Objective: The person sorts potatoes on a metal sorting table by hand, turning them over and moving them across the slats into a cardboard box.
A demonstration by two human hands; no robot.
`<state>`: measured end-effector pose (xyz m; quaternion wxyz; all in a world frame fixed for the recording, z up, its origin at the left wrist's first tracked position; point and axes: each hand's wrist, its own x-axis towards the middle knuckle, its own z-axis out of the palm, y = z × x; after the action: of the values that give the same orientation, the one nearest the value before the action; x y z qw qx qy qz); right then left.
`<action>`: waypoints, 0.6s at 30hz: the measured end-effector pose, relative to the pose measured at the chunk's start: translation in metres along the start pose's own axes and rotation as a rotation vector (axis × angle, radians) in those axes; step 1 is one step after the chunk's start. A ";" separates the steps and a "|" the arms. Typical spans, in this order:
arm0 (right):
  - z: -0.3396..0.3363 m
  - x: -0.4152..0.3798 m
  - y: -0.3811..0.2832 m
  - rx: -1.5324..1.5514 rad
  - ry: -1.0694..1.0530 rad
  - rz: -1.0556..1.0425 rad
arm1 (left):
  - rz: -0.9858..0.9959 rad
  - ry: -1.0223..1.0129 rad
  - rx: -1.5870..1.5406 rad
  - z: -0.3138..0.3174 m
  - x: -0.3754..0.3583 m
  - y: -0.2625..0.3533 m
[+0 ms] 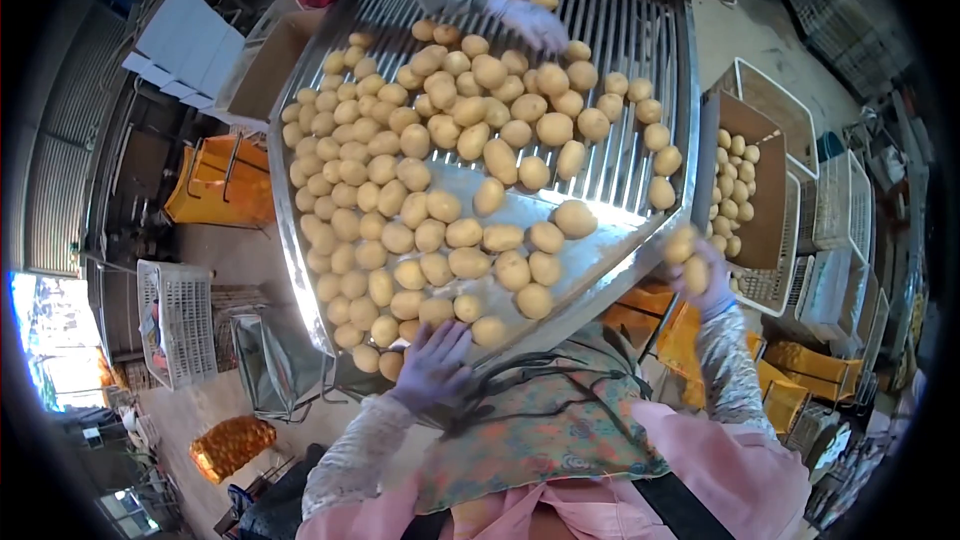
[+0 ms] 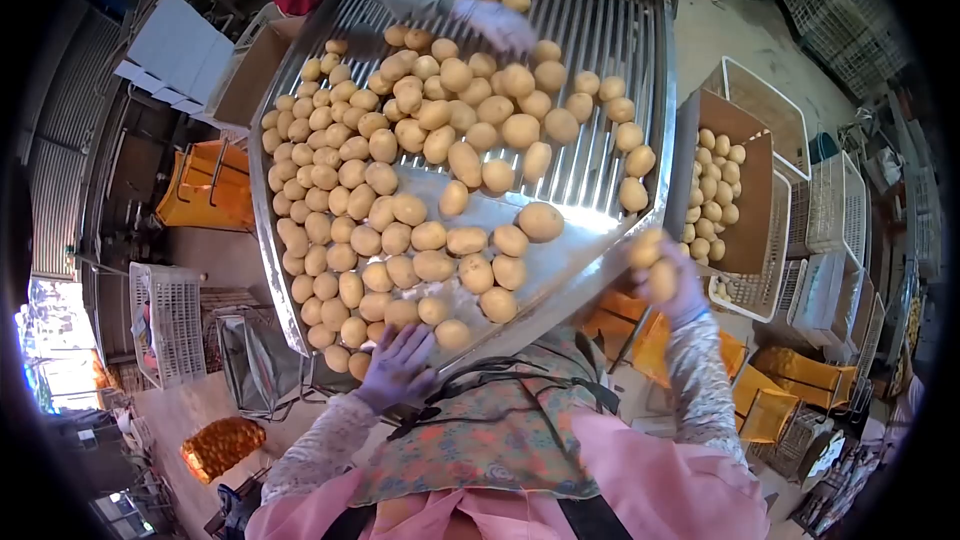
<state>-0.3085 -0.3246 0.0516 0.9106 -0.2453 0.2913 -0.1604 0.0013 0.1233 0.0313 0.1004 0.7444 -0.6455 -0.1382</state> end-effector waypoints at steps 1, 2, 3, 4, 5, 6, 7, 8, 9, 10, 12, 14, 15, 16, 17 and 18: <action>-0.019 0.000 -0.021 0.065 0.034 -0.131 | -0.006 0.006 0.003 -0.001 -0.005 -0.012; 0.000 0.000 -0.047 0.236 0.257 -0.284 | -0.130 0.134 0.029 -0.002 -0.009 -0.026; 0.022 0.000 -0.068 0.405 0.480 -0.426 | -0.262 0.261 0.059 -0.003 -0.013 -0.035; 0.005 0.004 -0.077 0.483 0.482 -0.449 | -0.412 0.363 0.082 -0.002 -0.006 -0.043; -0.016 0.009 -0.089 0.560 0.482 -0.467 | -0.566 0.419 0.091 0.002 0.014 -0.047; -0.037 0.024 -0.090 0.551 0.458 -0.437 | -0.702 0.429 0.087 0.007 0.039 -0.044; -0.064 0.045 -0.082 0.250 0.485 -0.460 | -0.795 0.393 0.065 0.008 0.065 -0.034; -0.080 0.063 -0.068 -0.052 0.506 -0.484 | -0.834 0.353 0.024 0.007 0.086 -0.021; -0.072 0.077 -0.040 -0.358 0.334 -0.463 | -0.822 0.305 -0.025 0.006 0.102 -0.002; -0.039 0.089 -0.013 -0.547 0.260 -0.490 | -0.722 0.320 0.034 0.018 0.108 0.013; 0.074 0.084 0.027 -1.739 0.066 -0.663 | -0.631 0.338 0.093 0.032 0.096 0.026; 0.099 0.094 0.054 -2.127 -0.262 -0.746 | -0.254 0.299 -0.033 0.036 0.056 0.024; 0.118 0.095 0.072 -2.069 -0.374 -0.649 | -0.303 0.304 -0.066 0.038 0.030 0.026; 0.112 0.099 0.092 -2.268 -0.504 -0.753 | -0.353 0.313 -0.099 0.039 0.003 0.026; 0.105 0.107 0.115 -2.207 -0.507 -0.787 | -0.372 0.259 -0.039 0.036 -0.024 0.022; 0.116 0.107 0.130 -2.220 -0.535 -0.733 | -0.386 0.200 0.021 0.030 -0.047 0.016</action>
<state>-0.1353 -0.2222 0.0155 0.1338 -0.9908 -0.0150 -0.0155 -0.0298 0.1682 0.0114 0.1279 0.8652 -0.4793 -0.0733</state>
